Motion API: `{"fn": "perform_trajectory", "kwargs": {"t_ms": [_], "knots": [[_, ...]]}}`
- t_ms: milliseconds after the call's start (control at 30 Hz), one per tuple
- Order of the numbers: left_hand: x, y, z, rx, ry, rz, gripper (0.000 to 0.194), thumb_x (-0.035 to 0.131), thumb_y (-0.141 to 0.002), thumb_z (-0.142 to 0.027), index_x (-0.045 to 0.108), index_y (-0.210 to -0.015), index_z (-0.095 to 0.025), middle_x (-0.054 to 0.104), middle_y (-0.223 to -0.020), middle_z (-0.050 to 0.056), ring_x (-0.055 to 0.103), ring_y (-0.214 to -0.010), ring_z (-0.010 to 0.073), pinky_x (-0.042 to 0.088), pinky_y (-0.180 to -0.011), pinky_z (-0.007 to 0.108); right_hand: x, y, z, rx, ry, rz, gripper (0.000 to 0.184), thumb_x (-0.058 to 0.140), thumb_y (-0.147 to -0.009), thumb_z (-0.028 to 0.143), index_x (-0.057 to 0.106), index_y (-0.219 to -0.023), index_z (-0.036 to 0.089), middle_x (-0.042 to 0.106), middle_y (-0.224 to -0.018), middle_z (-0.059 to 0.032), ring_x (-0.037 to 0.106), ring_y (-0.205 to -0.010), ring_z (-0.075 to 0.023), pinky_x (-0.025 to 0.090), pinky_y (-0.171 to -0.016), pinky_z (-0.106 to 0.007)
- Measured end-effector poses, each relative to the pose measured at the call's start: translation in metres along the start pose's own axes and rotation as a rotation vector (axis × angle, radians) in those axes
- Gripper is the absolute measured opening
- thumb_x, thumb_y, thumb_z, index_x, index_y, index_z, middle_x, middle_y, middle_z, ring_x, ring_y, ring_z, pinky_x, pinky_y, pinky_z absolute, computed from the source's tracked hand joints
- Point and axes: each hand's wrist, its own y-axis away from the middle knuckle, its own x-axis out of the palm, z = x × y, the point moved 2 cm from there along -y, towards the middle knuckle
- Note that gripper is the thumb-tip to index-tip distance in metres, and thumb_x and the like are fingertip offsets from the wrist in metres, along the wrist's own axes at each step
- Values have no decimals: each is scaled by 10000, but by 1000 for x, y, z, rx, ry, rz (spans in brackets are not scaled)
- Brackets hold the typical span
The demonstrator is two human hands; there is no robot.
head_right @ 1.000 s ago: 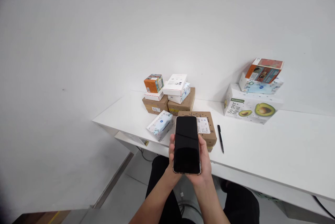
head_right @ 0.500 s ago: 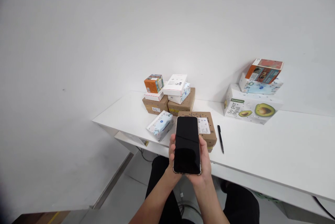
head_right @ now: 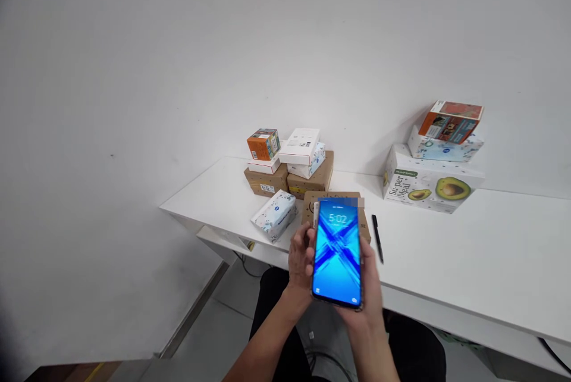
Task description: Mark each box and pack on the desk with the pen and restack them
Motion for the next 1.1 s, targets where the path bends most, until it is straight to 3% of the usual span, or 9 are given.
{"fn": "perform_trajectory", "kwargs": {"t_ms": [133, 233, 333, 400, 500, 600, 900, 1000, 1100], "knots": [[3, -7, -11, 355, -334, -126, 565, 570, -780, -217, 440, -1329, -246, 412, -1326, 126, 417, -1252, 314, 425, -1011, 519, -22, 26, 41, -426, 239, -276, 616, 418, -806, 608, 489, -1311, 263, 646, -1166, -107, 659, -898, -276, 516, -762, -482], [3, -8, -14, 433, -424, -156, 589, 556, -762, -134, 407, -1330, -187, 368, -1299, 150, 413, -1220, 315, 476, -955, 492, -60, 37, 76, -675, 592, -552, 646, 379, -811, 609, 466, -1332, 237, 567, -1269, -122, 637, -962, -290, 509, -779, -473], [5, -13, -15, 447, -399, -109, 592, 548, -766, -121, 386, -1332, -186, 334, -1308, 147, 390, -1223, 309, 479, -956, 481, -107, 38, 103, -708, 1108, -1004, 671, 465, -782, 587, 466, -1337, 209, 583, -1214, -124, 601, -1016, -315, 472, -849, -481], [8, -19, -16, 455, -380, -69, 595, 541, -776, -126, 367, -1342, -187, 318, -1320, 145, 369, -1237, 310, 473, -966, 477, -131, 34, 113, -578, 1541, -1143, 676, 481, -778, 576, 489, -1327, 183, 591, -1190, -145, 560, -1068, -352, 418, -912, -504], [15, -29, -18, 461, -378, -20, 594, 546, -796, -164, 346, -1355, -196, 306, -1336, 141, 364, -1240, 316, 479, -958, 473, -149, 24, 115, -441, 1948, -1168, 631, 416, -828, 537, 481, -1334, 166, 533, -1277, -173, 522, -1103, -380, 411, -908, -500], [24, -42, -20, 486, -391, -2, 592, 579, -814, -255, 340, -1353, -200, 312, -1337, 142, 378, -1234, 319, 485, -948, 468, -154, 15, 111, -358, 2167, -1220, 574, 347, -870, 498, 491, -1328, 183, 497, -1307, -185, 514, -1081, -398, 421, -851, -514], [59, -94, -34, 540, -613, -74, 593, 661, -774, -332, 429, -1300, -188, 429, -1299, 156, 501, -1102, 310, 501, -865, 461, -173, -10, 135, -232, 2207, -1260, 584, 342, -871, 540, 541, -1281, 175, 545, -1195, -211, 469, -1105, -395, 364, -855, -501], [73, -117, -40, 535, -660, -82, 579, 666, -767, -300, 463, -1299, -198, 464, -1297, 155, 472, -1128, 325, 447, -920, 497, -175, -13, 135, -355, 2212, -1271, 556, 391, -864, 548, 577, -1243, 186, 489, -1293, -203, 412, -1175, -398, 353, -873, -510], [85, -141, -47, 539, -679, -62, 497, 582, -816, -214, 481, -1303, -219, 497, -1283, 151, 448, -1159, 312, 391, -967, 507, -168, -19, 121, -590, 2280, -1105, 473, 403, -898, 461, 616, -1172, 141, 548, -1199, -204, 469, -1114, -335, 375, -883, -468]]}}
